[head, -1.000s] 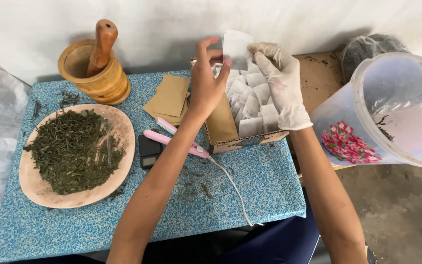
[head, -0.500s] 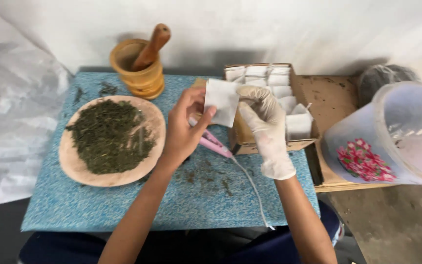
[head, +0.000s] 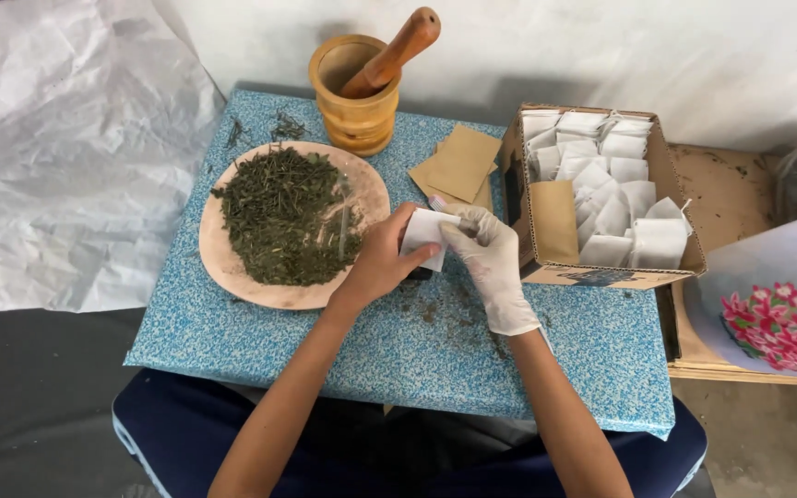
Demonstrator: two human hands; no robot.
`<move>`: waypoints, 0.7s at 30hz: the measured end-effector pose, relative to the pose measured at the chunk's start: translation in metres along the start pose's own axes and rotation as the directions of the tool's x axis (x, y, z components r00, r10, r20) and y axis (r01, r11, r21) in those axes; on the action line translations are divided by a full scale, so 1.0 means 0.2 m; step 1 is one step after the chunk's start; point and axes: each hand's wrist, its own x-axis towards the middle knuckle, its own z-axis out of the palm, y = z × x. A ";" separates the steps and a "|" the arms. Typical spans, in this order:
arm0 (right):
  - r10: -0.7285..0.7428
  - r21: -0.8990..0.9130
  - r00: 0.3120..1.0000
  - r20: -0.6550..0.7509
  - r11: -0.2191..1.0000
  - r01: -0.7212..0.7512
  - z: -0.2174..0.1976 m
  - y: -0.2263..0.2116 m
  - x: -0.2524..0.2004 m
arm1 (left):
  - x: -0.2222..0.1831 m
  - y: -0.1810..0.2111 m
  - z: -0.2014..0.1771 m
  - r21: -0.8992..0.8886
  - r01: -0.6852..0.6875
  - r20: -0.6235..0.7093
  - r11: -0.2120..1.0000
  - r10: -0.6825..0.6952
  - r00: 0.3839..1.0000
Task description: Filling small paper bags with dried tea leaves and sealing them using a handheld heat sealer
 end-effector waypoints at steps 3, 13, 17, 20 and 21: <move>-0.017 -0.127 0.999 -0.033 0.992 0.012 -0.08 0.10 0.02 | 0.01 0.03 0.03 -0.014 0.013 -0.008 1.000 -0.013 1.000; -0.104 -0.290 0.991 0.087 0.949 0.125 -0.17 0.15 0.03 | -0.02 -0.13 0.02 -0.031 0.008 -0.088 0.999 -0.010 0.996; -0.234 -0.383 0.966 0.113 0.886 0.260 -0.14 0.15 0.02 | -0.03 -0.12 0.03 -0.034 -0.007 -0.132 0.999 0.003 0.991; -0.322 -0.390 0.937 0.132 0.853 0.348 -0.13 0.15 0.02 | -0.04 -0.11 0.03 -0.022 -0.018 -0.136 1.000 0.015 0.991; -0.343 -0.390 0.929 0.139 0.843 0.370 -0.13 0.14 0.01 | -0.04 -0.10 0.03 -0.010 -0.029 -0.125 1.000 0.028 0.992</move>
